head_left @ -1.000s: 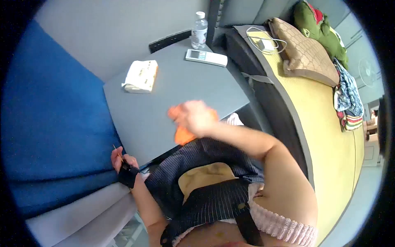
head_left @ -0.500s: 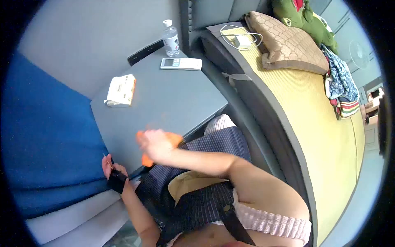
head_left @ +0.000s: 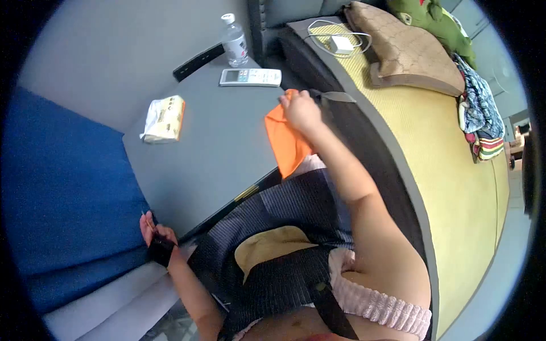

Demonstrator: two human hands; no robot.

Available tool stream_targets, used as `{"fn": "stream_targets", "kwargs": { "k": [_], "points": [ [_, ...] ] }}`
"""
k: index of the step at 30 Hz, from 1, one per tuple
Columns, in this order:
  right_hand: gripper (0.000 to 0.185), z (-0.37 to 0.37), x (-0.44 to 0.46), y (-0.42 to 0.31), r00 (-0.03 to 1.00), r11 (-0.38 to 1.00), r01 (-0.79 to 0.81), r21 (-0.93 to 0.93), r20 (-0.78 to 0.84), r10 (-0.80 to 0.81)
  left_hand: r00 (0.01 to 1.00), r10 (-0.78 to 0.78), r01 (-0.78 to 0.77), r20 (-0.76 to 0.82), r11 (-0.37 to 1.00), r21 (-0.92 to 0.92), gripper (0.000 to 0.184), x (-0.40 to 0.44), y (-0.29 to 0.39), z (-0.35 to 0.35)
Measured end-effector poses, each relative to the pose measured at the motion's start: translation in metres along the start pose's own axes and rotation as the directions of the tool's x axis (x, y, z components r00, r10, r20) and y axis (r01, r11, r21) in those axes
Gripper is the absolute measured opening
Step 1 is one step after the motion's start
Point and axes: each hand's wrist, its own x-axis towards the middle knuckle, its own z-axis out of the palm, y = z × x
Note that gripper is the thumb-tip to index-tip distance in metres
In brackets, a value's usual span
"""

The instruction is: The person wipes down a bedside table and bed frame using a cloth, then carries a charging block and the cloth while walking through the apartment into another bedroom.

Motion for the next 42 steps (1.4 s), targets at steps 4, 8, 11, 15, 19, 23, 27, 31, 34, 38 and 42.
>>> {"fn": "stream_targets", "kwargs": {
  "k": [4, 8, 11, 15, 19, 23, 27, 31, 34, 38, 42],
  "points": [
    [0.039, -0.008, -0.045, -0.013, 0.947, 0.956, 0.21, -0.205, -0.201, -0.252, 0.989, -0.026, 0.044, 0.144, 0.991, -0.123, 0.037, 0.009, 0.0, 0.003],
    [0.033, 0.016, -0.101, -0.067, 0.915, 0.918, 0.38, -0.111, -0.098, -0.391, 0.999, -0.012, 0.009, -0.035, 0.997, -0.072, 0.039, 0.011, -0.006, 0.003],
    [0.022, 0.037, -0.135, -0.146, 0.898, 0.9, 0.407, 0.154, 0.111, -0.425, 0.997, -0.031, 0.041, 0.075, 0.991, -0.13, 0.04, 0.012, 0.001, 0.013],
    [0.02, 0.056, -0.203, -0.231, 0.655, 0.648, 0.714, 0.265, 0.073, -0.752, 0.985, -0.078, 0.116, 0.155, 0.96, -0.256, 0.041, 0.013, 0.003, 0.011],
    [0.027, 0.068, -0.225, -0.187, 0.245, 0.203, 0.968, 0.15, -0.376, -0.894, 0.96, -0.044, 0.15, 0.278, 0.916, -0.373, 0.042, 0.016, 0.005, 0.004],
    [0.027, 0.082, -0.2, -0.101, 0.424, 0.413, 0.836, 0.362, 0.054, -0.904, 0.96, -0.061, 0.169, 0.274, 0.906, -0.388, 0.042, 0.016, 0.004, 0.003],
    [0.026, 0.07, -0.192, -0.069, 0.471, 0.465, 0.879, 0.107, -0.04, -0.881, 0.951, -0.089, 0.185, 0.295, 0.931, -0.315, 0.043, 0.014, 0.007, 0.0],
    [0.029, 0.051, -0.181, -0.044, 0.585, 0.58, 0.807, 0.113, -0.008, -0.811, 0.917, -0.092, 0.207, 0.387, 0.941, -0.269, 0.043, 0.013, 0.008, 0.0],
    [0.025, 0.047, -0.179, -0.026, 0.693, 0.724, 0.673, 0.151, 0.213, -0.689, 0.934, -0.091, 0.185, 0.345, 0.951, -0.248, 0.042, 0.015, 0.007, -0.005],
    [0.021, 0.003, -0.162, 0.004, 0.85, 0.917, 0.373, 0.143, 0.343, -0.399, 0.927, -0.082, 0.198, 0.365, 0.936, -0.292, 0.041, 0.021, 0.005, -0.003],
    [0.022, -0.067, -0.135, 0.002, 0.858, 0.803, 0.474, 0.362, 0.016, -0.514, 0.939, -0.124, 0.211, 0.322, 0.945, -0.251, 0.042, 0.017, 0.008, -0.007]
  ]
}}
